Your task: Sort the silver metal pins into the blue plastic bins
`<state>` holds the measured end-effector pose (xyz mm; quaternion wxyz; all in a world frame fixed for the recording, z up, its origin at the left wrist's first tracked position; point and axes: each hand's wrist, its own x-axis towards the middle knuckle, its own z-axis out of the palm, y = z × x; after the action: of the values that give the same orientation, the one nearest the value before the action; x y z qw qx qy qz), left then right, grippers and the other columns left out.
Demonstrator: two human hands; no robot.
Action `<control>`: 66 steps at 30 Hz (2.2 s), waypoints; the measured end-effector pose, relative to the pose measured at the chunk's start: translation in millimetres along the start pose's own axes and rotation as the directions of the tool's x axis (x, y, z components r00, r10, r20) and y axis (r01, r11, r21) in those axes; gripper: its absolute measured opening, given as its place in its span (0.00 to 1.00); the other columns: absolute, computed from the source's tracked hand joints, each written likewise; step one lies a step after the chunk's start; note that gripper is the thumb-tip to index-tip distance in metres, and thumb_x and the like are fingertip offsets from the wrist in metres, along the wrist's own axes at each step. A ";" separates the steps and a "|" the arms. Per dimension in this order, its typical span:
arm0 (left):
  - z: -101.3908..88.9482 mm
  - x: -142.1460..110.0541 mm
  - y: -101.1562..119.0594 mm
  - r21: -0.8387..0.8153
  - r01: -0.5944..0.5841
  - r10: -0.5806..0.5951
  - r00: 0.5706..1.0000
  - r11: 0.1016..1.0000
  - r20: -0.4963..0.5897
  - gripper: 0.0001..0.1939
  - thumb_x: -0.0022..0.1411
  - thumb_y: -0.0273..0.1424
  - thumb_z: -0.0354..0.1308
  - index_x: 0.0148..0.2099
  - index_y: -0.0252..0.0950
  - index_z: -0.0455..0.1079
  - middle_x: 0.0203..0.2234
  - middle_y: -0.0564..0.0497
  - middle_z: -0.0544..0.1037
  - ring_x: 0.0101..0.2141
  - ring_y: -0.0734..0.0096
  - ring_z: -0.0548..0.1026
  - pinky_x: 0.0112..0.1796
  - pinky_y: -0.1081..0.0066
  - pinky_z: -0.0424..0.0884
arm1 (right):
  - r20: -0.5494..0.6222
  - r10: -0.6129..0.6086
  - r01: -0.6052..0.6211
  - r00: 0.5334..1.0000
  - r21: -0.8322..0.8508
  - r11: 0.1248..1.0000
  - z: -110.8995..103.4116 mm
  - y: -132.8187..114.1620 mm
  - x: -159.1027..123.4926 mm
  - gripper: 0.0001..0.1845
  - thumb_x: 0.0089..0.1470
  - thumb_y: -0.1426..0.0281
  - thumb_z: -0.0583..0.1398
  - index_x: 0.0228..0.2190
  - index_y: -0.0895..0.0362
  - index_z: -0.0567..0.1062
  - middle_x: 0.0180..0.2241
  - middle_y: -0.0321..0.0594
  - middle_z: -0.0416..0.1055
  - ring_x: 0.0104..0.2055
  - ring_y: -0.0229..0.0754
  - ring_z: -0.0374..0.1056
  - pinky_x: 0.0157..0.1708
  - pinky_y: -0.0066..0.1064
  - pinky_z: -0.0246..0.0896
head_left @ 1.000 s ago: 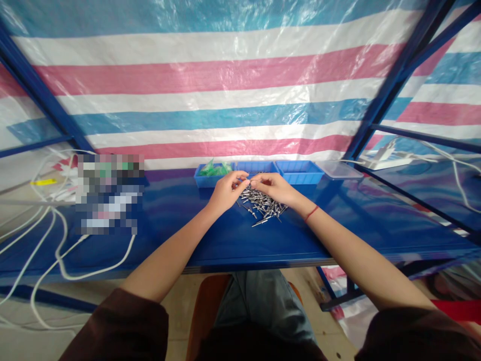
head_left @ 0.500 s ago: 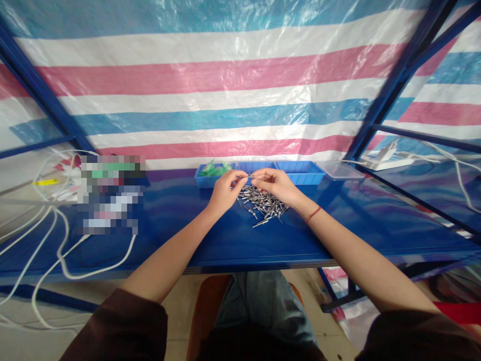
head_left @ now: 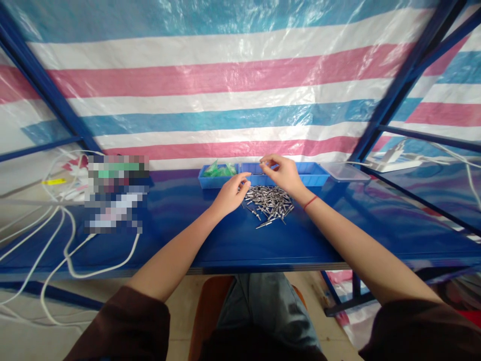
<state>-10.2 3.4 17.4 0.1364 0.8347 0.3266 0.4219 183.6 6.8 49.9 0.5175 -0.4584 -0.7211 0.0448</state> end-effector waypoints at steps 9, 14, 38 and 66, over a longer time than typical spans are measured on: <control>5.1 -4.6 -10.7 0.187 -0.197 0.135 0.945 0.962 0.298 0.12 0.59 0.22 0.50 0.39 0.36 0.74 0.36 0.49 0.76 0.39 0.68 0.73 0.46 0.66 0.68 | 0.152 -0.083 0.127 0.985 -0.310 0.942 -8.9 18.3 -8.5 0.16 0.52 0.71 0.58 0.43 0.60 0.74 0.38 0.45 0.75 0.32 0.42 0.68 0.38 0.35 0.62; 4.0 -6.1 -10.5 0.307 -0.141 0.043 0.952 0.941 0.304 0.11 0.63 0.27 0.52 0.44 0.38 0.74 0.41 0.49 0.76 0.42 0.66 0.73 0.47 0.65 0.68 | 0.250 -0.048 0.114 0.967 -0.256 0.960 -2.4 14.1 -27.0 0.13 0.53 0.71 0.56 0.39 0.60 0.76 0.32 0.42 0.75 0.28 0.40 0.66 0.35 0.33 0.61; 5.7 -9.1 12.8 0.344 -0.237 0.092 0.917 0.909 0.389 0.11 0.65 0.31 0.48 0.34 0.36 0.70 0.33 0.49 0.75 0.37 0.67 0.73 0.38 0.70 0.65 | 0.468 -0.087 0.161 0.879 -0.120 0.980 -16.5 -7.6 -33.0 0.12 0.43 0.80 0.53 0.24 0.58 0.75 0.26 0.37 0.73 0.27 0.35 0.64 0.31 0.28 0.56; 10.4 -3.8 14.4 -0.154 0.188 -0.174 0.979 0.970 0.102 0.10 0.63 0.35 0.52 0.40 0.34 0.70 0.33 0.50 0.77 0.33 0.71 0.74 0.36 0.72 0.69 | 0.263 0.021 -0.047 0.965 0.096 0.994 -0.5 -21.6 -37.8 0.15 0.56 0.62 0.55 0.28 0.59 0.73 0.24 0.37 0.70 0.26 0.36 0.62 0.29 0.29 0.57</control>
<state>2.6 -9.4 15.9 0.2562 0.8051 0.3597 0.3959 172.4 -32.6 35.0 0.4396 -0.4339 -0.7719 0.1504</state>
